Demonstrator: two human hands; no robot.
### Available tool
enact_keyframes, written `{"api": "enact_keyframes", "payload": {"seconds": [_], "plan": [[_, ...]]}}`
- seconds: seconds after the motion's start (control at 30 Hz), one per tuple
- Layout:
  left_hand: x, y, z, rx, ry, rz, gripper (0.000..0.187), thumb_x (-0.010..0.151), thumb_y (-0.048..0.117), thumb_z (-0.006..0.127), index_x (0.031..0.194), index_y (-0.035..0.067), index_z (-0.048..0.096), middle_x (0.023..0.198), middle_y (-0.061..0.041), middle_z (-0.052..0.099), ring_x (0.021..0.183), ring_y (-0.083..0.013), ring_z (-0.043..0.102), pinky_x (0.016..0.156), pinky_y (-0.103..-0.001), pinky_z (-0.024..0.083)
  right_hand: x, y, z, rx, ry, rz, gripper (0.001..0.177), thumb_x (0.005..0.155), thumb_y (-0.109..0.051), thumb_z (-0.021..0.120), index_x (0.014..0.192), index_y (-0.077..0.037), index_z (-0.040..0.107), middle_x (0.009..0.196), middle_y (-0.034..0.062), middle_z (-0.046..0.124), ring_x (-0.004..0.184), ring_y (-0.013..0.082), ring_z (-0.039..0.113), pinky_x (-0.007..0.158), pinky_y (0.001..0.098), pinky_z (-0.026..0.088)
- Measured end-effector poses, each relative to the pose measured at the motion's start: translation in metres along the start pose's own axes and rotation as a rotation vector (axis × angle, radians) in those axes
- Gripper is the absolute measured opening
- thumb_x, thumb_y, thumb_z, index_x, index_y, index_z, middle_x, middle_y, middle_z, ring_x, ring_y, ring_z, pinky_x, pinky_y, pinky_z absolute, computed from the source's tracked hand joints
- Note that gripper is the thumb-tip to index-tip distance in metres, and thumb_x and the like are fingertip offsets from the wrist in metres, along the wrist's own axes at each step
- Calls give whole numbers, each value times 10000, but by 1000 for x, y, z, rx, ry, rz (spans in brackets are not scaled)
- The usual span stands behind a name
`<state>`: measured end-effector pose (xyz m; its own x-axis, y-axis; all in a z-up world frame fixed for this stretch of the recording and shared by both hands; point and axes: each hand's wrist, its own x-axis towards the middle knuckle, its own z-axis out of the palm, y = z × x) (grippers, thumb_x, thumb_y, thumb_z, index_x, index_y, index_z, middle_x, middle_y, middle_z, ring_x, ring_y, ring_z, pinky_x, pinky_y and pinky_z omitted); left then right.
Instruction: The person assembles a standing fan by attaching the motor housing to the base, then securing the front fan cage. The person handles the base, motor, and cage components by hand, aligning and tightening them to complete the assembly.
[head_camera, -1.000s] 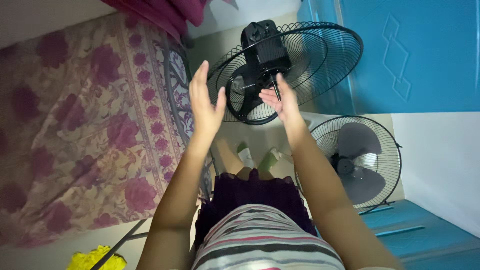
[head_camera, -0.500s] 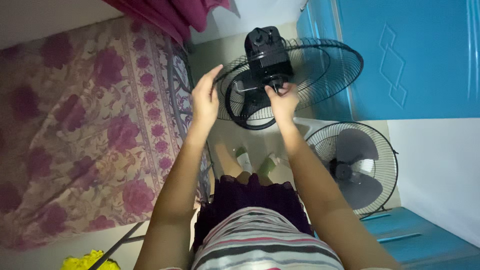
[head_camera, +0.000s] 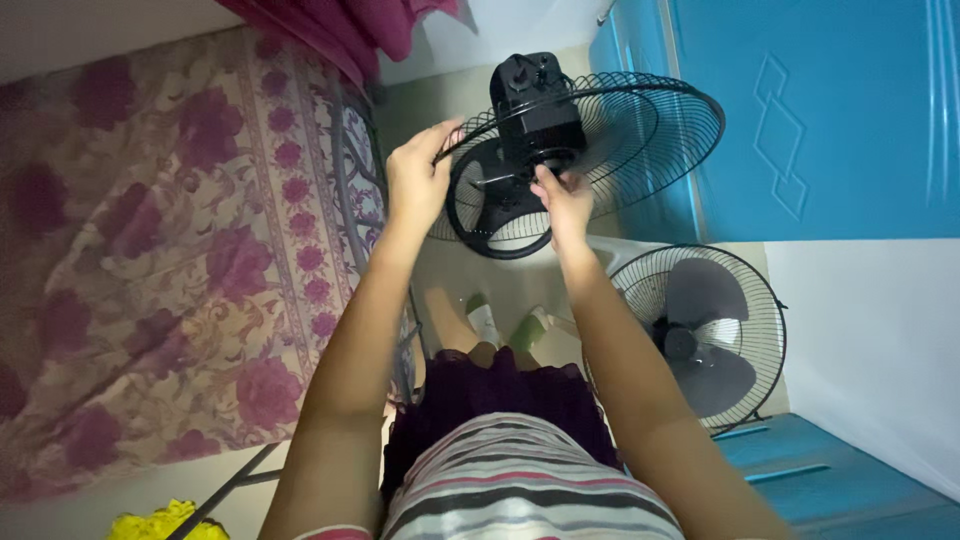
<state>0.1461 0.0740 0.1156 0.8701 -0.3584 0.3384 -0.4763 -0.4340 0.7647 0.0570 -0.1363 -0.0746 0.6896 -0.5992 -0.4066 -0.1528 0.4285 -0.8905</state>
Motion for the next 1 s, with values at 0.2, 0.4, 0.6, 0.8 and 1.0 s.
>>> {"api": "enact_keyframes", "payload": {"seconds": [0.2, 0.4, 0.6, 0.8, 1.0], "plan": [[2, -7, 10, -19, 58, -58, 431, 811, -121, 635, 1206, 40, 703, 1128, -192, 736, 1040, -314, 751, 929, -367, 581, 4, 11, -6, -354, 87, -406, 534, 701, -182, 985, 1008, 12, 594, 903, 38, 614, 788, 144, 594, 705, 269, 518], [-5, -12, 14, -54, 138, -117, 382, 860, -120, 635, 1203, 38, 698, 1099, -190, 741, 1027, -300, 762, 904, -346, 580, 0, -4, 9, -469, 162, -171, 497, 728, -254, 957, 957, 1, 598, 785, 77, 670, 666, 155, 646, 617, 252, 518], [-2, -16, 13, -19, 129, -116, 440, 823, -144, 606, 1213, 40, 696, 1103, -196, 738, 1039, -307, 753, 916, -353, 573, 3, -19, 14, -156, 16, -18, 543, 815, -390, 872, 987, 61, 625, 828, 104, 678, 657, 158, 707, 564, 278, 604], [-5, -21, 11, -18, 102, -90, 456, 821, -154, 582, 1223, 33, 690, 1122, -197, 732, 1060, -311, 741, 932, -354, 570, 3, -22, 9, -156, -42, 193, 623, 838, -496, 779, 1055, 67, 624, 782, 161, 721, 586, 209, 724, 524, 254, 550], [-10, -28, 17, -16, 132, -70, 444, 821, -158, 556, 1212, 12, 681, 1122, -195, 737, 1073, -304, 747, 962, -359, 564, 4, -14, 5, -220, -2, 58, 553, 818, -396, 848, 1007, 73, 623, 770, 121, 694, 584, 171, 685, 523, 267, 572]]}}
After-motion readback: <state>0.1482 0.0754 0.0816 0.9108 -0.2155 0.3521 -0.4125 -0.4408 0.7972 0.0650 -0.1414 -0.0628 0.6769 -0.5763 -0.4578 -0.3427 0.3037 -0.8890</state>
